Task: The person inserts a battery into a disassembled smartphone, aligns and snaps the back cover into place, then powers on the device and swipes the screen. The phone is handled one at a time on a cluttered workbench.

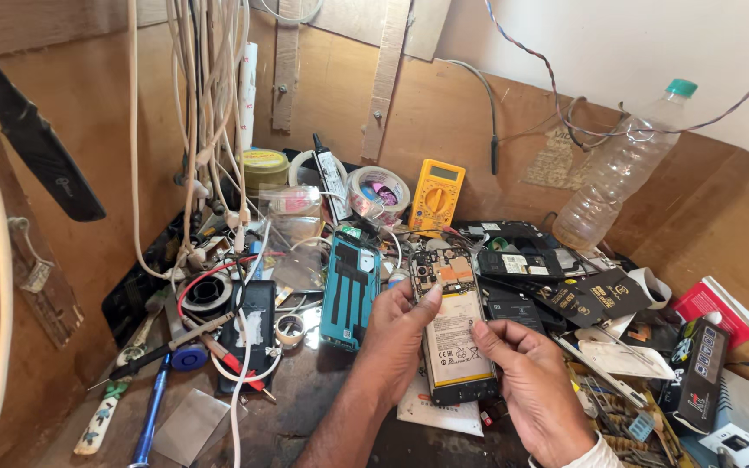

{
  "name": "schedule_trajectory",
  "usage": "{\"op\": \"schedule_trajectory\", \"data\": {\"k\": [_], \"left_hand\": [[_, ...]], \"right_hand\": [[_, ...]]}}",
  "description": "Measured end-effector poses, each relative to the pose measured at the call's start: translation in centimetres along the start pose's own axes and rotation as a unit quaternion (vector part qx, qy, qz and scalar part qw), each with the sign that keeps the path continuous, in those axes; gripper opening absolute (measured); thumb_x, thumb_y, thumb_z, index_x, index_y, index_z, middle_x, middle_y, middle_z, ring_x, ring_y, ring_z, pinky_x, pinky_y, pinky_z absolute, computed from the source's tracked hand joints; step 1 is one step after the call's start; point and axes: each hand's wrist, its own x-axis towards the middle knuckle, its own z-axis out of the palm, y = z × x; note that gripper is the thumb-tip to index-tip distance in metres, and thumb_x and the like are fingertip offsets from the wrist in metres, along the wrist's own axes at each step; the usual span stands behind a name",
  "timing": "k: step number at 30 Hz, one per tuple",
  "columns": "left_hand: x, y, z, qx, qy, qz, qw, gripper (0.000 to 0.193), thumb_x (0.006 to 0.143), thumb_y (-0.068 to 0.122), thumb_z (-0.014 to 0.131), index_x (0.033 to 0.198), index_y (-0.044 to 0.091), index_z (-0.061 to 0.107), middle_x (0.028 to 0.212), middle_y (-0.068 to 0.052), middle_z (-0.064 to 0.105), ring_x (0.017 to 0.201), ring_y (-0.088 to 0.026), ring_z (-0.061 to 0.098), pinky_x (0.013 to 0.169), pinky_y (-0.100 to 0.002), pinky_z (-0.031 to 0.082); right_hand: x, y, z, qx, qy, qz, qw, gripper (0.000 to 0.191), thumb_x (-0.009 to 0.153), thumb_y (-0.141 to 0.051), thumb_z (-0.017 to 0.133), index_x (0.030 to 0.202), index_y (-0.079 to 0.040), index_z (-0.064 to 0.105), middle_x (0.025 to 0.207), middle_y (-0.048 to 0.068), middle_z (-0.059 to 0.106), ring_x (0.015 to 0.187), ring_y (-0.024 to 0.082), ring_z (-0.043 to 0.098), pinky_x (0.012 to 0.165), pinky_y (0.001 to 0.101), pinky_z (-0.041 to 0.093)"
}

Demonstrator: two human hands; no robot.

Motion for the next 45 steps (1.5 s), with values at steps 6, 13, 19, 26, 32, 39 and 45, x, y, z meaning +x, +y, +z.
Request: {"op": "schedule_trajectory", "data": {"k": [6,13,19,26,32,39,45], "left_hand": [[0.0,-0.2,-0.3,0.013,-0.012,0.022,1.000,0.027,0.098,0.011,0.062,0.119,-0.005,0.065,0.105,-0.013,0.075,0.089,-0.017,0.073,0.081,-0.034,0.061],[-0.3,0.9,0.6,0.000,-0.011,-0.007,1.000,0.033,0.099,0.022,0.061,0.121,-0.003,0.064,0.108,-0.012,0.075,0.093,-0.018,0.073,0.085,-0.036,0.062],[-0.5,2.1,1.5,-0.067,0.032,-0.128,0.989,0.066,0.099,0.060,0.032,0.129,0.010,0.063,0.115,-0.010,0.073,0.104,-0.022,0.072,0.092,-0.040,0.058],[0.5,0.7,0.4,-0.180,-0.015,-0.140,0.974,0.089,0.097,0.071,0.022,0.126,-0.004,0.061,0.109,-0.017,0.072,0.100,-0.028,0.070,0.091,-0.042,0.059],[1.0,0.1,-0.3,-0.174,0.041,-0.090,0.980,0.076,0.103,0.065,0.028,0.123,0.001,0.063,0.103,-0.013,0.069,0.094,-0.024,0.067,0.084,-0.040,0.058],[1.0,0.3,-0.3,-0.150,0.085,-0.085,0.981,0.072,0.099,0.066,0.032,0.126,0.006,0.062,0.108,-0.012,0.069,0.098,-0.023,0.064,0.083,-0.043,0.056],[1.0,0.5,-0.3,-0.135,0.092,-0.082,0.983,0.072,0.099,0.066,0.031,0.131,0.008,0.060,0.111,-0.012,0.069,0.100,-0.023,0.065,0.084,-0.042,0.056]], "right_hand": [[-0.1,-0.1,0.1,-0.001,-0.016,0.005,1.000,0.021,0.093,-0.017,0.069,0.097,0.004,0.069,0.090,0.009,0.073,0.082,0.015,0.067,0.075,0.0312,0.054],[0.1,0.1,-0.1,0.005,-0.017,-0.006,1.000,0.021,0.093,-0.017,0.069,0.098,0.003,0.069,0.091,0.010,0.073,0.084,0.014,0.066,0.077,0.0300,0.054],[0.5,0.5,-0.4,0.020,-0.023,0.008,1.000,0.020,0.092,-0.015,0.066,0.099,0.003,0.070,0.097,0.008,0.074,0.093,0.014,0.066,0.087,0.0305,0.052],[1.2,0.6,0.6,0.003,-0.056,0.025,0.998,0.023,0.094,-0.020,0.070,0.099,0.003,0.069,0.093,0.007,0.073,0.086,0.013,0.066,0.080,0.0312,0.053],[-0.6,-0.6,2.5,-0.356,0.105,-0.184,0.910,0.023,0.085,-0.023,0.077,0.097,-0.003,0.077,0.084,0.004,0.077,0.071,0.011,0.069,0.067,0.0273,0.054],[-3.5,-1.0,3.3,-0.436,0.072,-0.344,0.829,0.022,0.075,-0.020,0.084,0.087,-0.003,0.078,0.087,0.006,0.077,0.080,0.016,0.068,0.072,0.0301,0.054],[-3.9,-1.4,3.6,-0.458,0.063,-0.307,0.832,0.019,0.071,-0.018,0.085,0.084,-0.005,0.079,0.087,0.004,0.077,0.080,0.017,0.068,0.073,0.0314,0.054]]}}
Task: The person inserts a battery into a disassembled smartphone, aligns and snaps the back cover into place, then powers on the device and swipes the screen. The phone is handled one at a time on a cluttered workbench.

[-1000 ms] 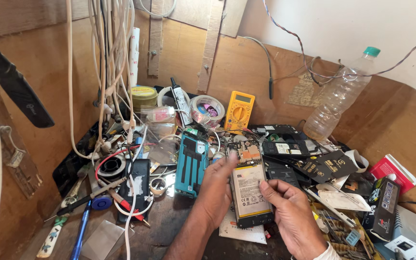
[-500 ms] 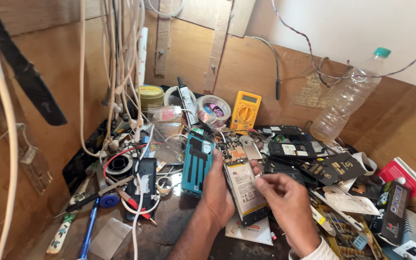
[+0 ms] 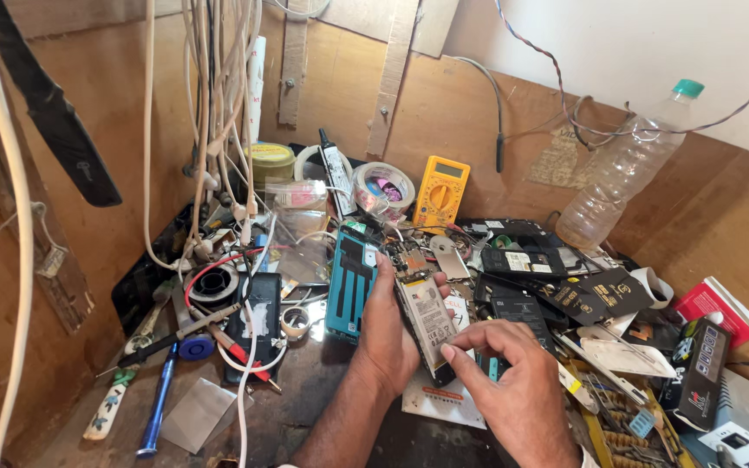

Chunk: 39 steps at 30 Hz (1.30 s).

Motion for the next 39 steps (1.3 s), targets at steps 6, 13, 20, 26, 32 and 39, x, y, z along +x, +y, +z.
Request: {"op": "schedule_trajectory", "data": {"k": [6,13,20,26,32,39], "left_hand": [[-0.1,0.0,0.0,-0.001,-0.019,0.007,1.000,0.073,0.100,0.066,0.031,0.130,0.005,0.060,0.109,-0.013,0.069,0.097,-0.024,0.065,0.085,-0.043,0.057],[-0.1,0.0,0.0,0.018,-0.017,0.009,1.000,0.074,0.100,0.065,0.029,0.129,0.005,0.061,0.112,-0.013,0.071,0.099,-0.022,0.068,0.085,-0.041,0.058],[-0.2,0.0,0.2,0.026,-0.018,0.011,0.999,0.073,0.100,0.065,0.029,0.127,0.005,0.062,0.109,-0.012,0.071,0.096,-0.022,0.067,0.083,-0.040,0.058],[-0.3,0.1,0.3,0.033,-0.013,0.007,0.999,0.074,0.100,0.066,0.029,0.127,0.006,0.063,0.108,-0.011,0.071,0.096,-0.021,0.067,0.083,-0.039,0.058],[-0.3,0.0,0.0,0.035,-0.029,-0.006,0.999,0.076,0.102,0.067,0.029,0.124,0.003,0.062,0.106,-0.013,0.070,0.094,-0.024,0.070,0.084,-0.041,0.060],[-0.7,0.2,0.3,0.020,-0.064,-0.056,0.996,0.072,0.101,0.065,0.029,0.133,0.009,0.062,0.117,-0.010,0.071,0.103,-0.023,0.071,0.089,-0.041,0.058]], "right_hand": [[0.2,-0.5,0.1,0.001,-0.028,0.000,1.000,0.019,0.070,-0.019,0.086,0.075,-0.004,0.076,0.080,0.002,0.077,0.078,0.016,0.068,0.072,0.0323,0.053],[0.5,-0.6,0.3,0.014,-0.052,-0.009,0.999,0.016,0.070,-0.018,0.086,0.072,-0.005,0.077,0.076,0.002,0.076,0.073,0.017,0.067,0.068,0.0319,0.053],[0.8,-0.4,0.3,0.040,-0.075,0.010,0.996,0.015,0.072,-0.018,0.086,0.071,-0.005,0.078,0.072,0.003,0.075,0.070,0.015,0.069,0.061,0.0289,0.055],[1.3,-0.4,0.1,0.020,-0.115,0.098,0.988,0.020,0.073,-0.023,0.088,0.081,-0.006,0.080,0.073,0.006,0.076,0.062,0.016,0.068,0.059,0.0298,0.053],[2.4,-0.6,-0.3,0.067,-0.033,-0.102,0.992,0.015,0.078,-0.014,0.081,0.091,-0.005,0.078,0.096,0.005,0.077,0.078,0.015,0.066,0.069,0.0282,0.053],[5.5,-0.5,0.5,0.032,-0.033,-0.162,0.986,0.012,0.083,-0.008,0.076,0.095,-0.007,0.078,0.084,0.004,0.071,0.078,0.020,0.061,0.068,0.0303,0.051]]}}
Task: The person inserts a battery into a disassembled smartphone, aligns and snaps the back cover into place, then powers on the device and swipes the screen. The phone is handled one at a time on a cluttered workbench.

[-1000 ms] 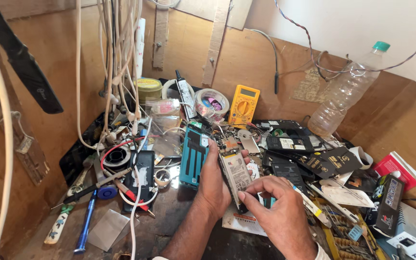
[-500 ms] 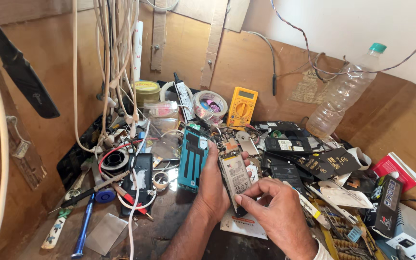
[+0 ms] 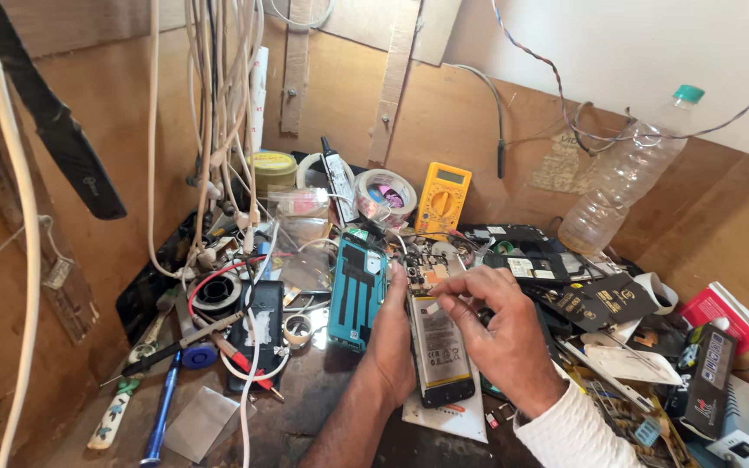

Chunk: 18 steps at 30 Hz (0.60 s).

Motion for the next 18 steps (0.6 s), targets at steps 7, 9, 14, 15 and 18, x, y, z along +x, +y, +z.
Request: {"op": "schedule_trajectory", "data": {"k": [7,9,14,15,18], "left_hand": [[0.3,-0.3,-0.3,-0.001,0.001,-0.015,1.000,0.075,0.099,0.068,0.030,0.132,0.008,0.062,0.118,-0.014,0.070,0.105,-0.025,0.071,0.091,-0.042,0.059],[0.5,-0.4,-0.5,-0.009,-0.007,-0.019,1.000,0.076,0.100,0.069,0.031,0.132,0.007,0.062,0.119,-0.014,0.071,0.106,-0.025,0.071,0.092,-0.041,0.059],[0.7,-0.6,-0.7,0.000,0.007,-0.009,1.000,0.071,0.099,0.067,0.030,0.130,0.011,0.061,0.116,-0.012,0.071,0.105,-0.025,0.071,0.091,-0.042,0.059],[0.7,-0.6,-0.7,0.002,0.010,-0.009,1.000,0.070,0.099,0.067,0.031,0.129,0.011,0.061,0.115,-0.012,0.070,0.105,-0.025,0.071,0.090,-0.042,0.059],[0.8,-0.6,-0.6,0.013,0.013,0.003,1.000,0.068,0.100,0.067,0.033,0.129,0.013,0.061,0.116,-0.011,0.070,0.103,-0.024,0.070,0.089,-0.042,0.058]], "right_hand": [[1.0,0.5,0.6,0.006,-0.030,-0.044,0.999,0.011,0.085,-0.005,0.072,0.096,-0.007,0.075,0.093,0.004,0.069,0.091,0.020,0.061,0.070,0.0309,0.052],[1.2,0.5,0.9,0.009,-0.039,-0.051,0.998,0.010,0.085,-0.004,0.071,0.095,-0.006,0.074,0.094,0.004,0.069,0.093,0.020,0.061,0.070,0.0304,0.054],[1.5,0.6,1.0,0.008,-0.049,-0.050,0.998,0.010,0.085,-0.003,0.069,0.094,-0.006,0.073,0.094,0.004,0.068,0.095,0.020,0.061,0.069,0.0302,0.055],[1.7,0.6,1.0,-0.002,-0.053,-0.050,0.997,0.009,0.086,-0.003,0.069,0.094,-0.005,0.072,0.093,0.004,0.069,0.093,0.020,0.061,0.069,0.0309,0.054],[1.9,0.9,1.1,0.014,-0.081,-0.005,0.997,0.009,0.087,-0.004,0.067,0.095,-0.006,0.070,0.093,0.004,0.068,0.093,0.021,0.061,0.067,0.0321,0.054]]}}
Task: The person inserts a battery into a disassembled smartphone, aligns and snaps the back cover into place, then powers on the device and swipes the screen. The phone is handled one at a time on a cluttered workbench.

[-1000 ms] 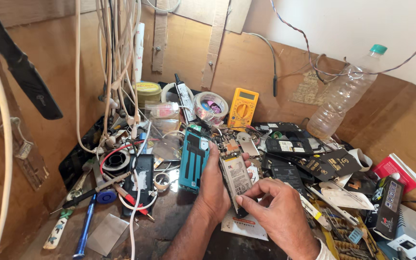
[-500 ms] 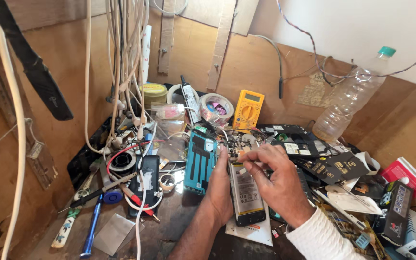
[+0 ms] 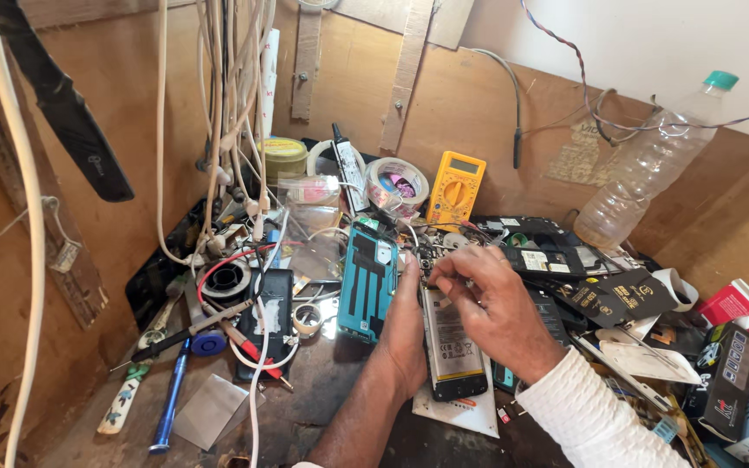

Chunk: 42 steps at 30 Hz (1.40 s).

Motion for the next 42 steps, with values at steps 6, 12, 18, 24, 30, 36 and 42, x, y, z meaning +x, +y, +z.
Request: {"op": "schedule_trajectory", "data": {"k": [6,12,18,24,30,36,42], "left_hand": [[-0.1,0.3,0.3,0.020,0.041,-0.017,0.999,0.066,0.098,0.067,0.034,0.131,0.016,0.059,0.116,-0.010,0.070,0.104,-0.023,0.072,0.088,-0.042,0.060],[-0.2,0.3,0.5,0.026,0.038,-0.007,0.999,0.066,0.099,0.066,0.033,0.131,0.015,0.059,0.116,-0.010,0.070,0.104,-0.022,0.072,0.088,-0.041,0.060],[-0.4,0.2,0.3,0.023,0.023,-0.008,0.999,0.068,0.096,0.067,0.028,0.128,0.016,0.060,0.109,-0.009,0.070,0.093,-0.024,0.070,0.079,-0.045,0.060],[-0.1,0.1,0.1,-0.001,0.031,-0.022,0.999,0.072,0.100,0.066,0.029,0.136,0.012,0.060,0.116,-0.010,0.071,0.101,-0.023,0.072,0.087,-0.042,0.060],[0.0,0.0,0.1,0.029,0.017,-0.006,0.999,0.076,0.101,0.066,0.027,0.135,0.007,0.062,0.114,-0.015,0.072,0.100,-0.027,0.071,0.088,-0.044,0.058],[-0.5,0.3,0.7,0.008,0.012,-0.012,1.000,0.076,0.101,0.065,0.025,0.136,0.008,0.061,0.120,-0.013,0.073,0.104,-0.026,0.072,0.091,-0.043,0.058],[-0.9,0.6,0.9,0.030,0.021,0.000,0.999,0.077,0.101,0.065,0.024,0.133,0.008,0.065,0.117,-0.011,0.075,0.103,-0.026,0.072,0.093,-0.042,0.058]], "right_hand": [[0.9,1.1,0.4,-0.012,-0.030,-0.073,0.997,0.009,0.087,-0.001,0.063,0.095,-0.004,0.062,0.094,0.009,0.061,0.095,0.028,0.055,0.086,0.0386,0.046],[1.7,2.5,0.1,0.001,-0.072,-0.081,0.994,0.004,0.089,-0.003,0.062,0.092,-0.005,0.060,0.091,0.007,0.061,0.096,0.025,0.056,0.088,0.0383,0.046],[1.0,2.7,-1.5,0.072,-0.105,0.011,0.992,0.013,0.096,-0.020,0.061,0.102,-0.010,0.066,0.101,0.003,0.058,0.104,0.019,0.052,0.086,0.0336,0.049],[-0.4,1.8,-2.7,0.040,-0.082,-0.002,0.996,0.030,0.087,-0.031,0.077,0.102,-0.007,0.066,0.101,0.005,0.062,0.106,0.018,0.056,0.093,0.0320,0.045],[-1.4,1.2,-3.7,0.203,-0.115,0.037,0.972,0.060,0.073,-0.015,0.088,0.124,-0.004,0.059,0.110,0.004,0.065,0.106,0.016,0.062,0.097,0.0322,0.050],[-2.8,1.4,-4.1,0.334,-0.076,0.133,0.930,0.075,0.073,-0.003,0.085,0.141,-0.003,0.053,0.107,0.006,0.064,0.100,0.015,0.066,0.089,0.0329,0.055],[-5.2,2.9,-2.4,0.424,-0.049,0.211,0.880,0.042,0.082,0.003,0.079,0.122,0.007,0.067,0.108,0.011,0.076,0.098,0.018,0.070,0.093,0.0350,0.054]]}}
